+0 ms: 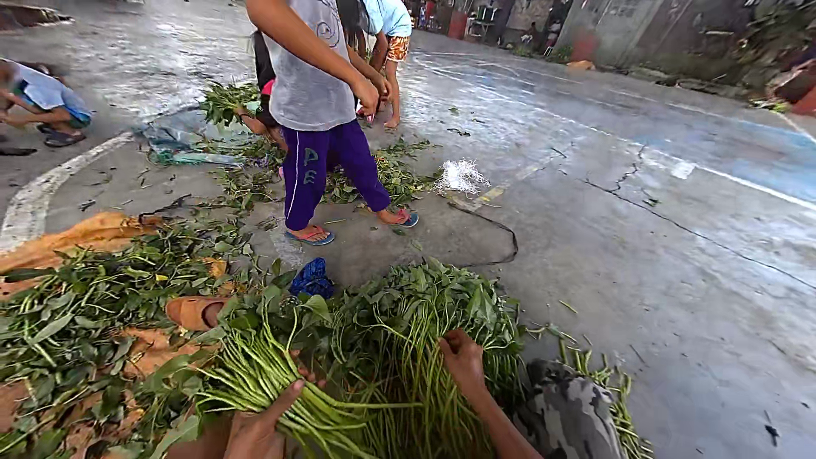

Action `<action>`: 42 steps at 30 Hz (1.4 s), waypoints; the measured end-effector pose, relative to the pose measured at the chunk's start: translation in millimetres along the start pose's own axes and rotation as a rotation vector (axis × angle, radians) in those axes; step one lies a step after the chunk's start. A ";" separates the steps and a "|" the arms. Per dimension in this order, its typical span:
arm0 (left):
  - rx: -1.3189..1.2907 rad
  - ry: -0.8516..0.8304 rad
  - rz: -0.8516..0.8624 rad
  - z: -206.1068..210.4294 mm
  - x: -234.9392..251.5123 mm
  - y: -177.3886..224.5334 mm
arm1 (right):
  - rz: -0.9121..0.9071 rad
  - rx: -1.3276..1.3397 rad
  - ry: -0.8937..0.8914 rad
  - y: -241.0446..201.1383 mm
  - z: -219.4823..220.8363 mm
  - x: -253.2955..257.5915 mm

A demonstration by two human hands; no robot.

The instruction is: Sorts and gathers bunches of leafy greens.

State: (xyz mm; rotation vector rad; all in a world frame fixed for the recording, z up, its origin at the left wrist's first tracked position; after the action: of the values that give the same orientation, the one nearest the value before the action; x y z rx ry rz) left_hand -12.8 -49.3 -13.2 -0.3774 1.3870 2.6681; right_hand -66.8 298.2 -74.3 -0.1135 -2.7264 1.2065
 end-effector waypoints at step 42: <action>0.142 0.044 0.034 26.7 -32.8 47.5 | -0.093 -0.205 -0.605 -11.4 26.1 -21.3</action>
State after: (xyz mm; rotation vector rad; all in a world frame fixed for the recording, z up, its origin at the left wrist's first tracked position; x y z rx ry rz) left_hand 4.3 -54.3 47.8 -0.4041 1.5977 2.5826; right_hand -50.5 268.6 -85.5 0.4196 -3.3145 1.0633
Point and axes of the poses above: each hand's wrist, its own x-axis towards the middle knuckle, its own z-axis out of the palm, y = z × x, the point moved 5 cm from there along x, towards the middle knuckle, and after that the axes turned 14 degrees about -z, right-handed, at the moved point
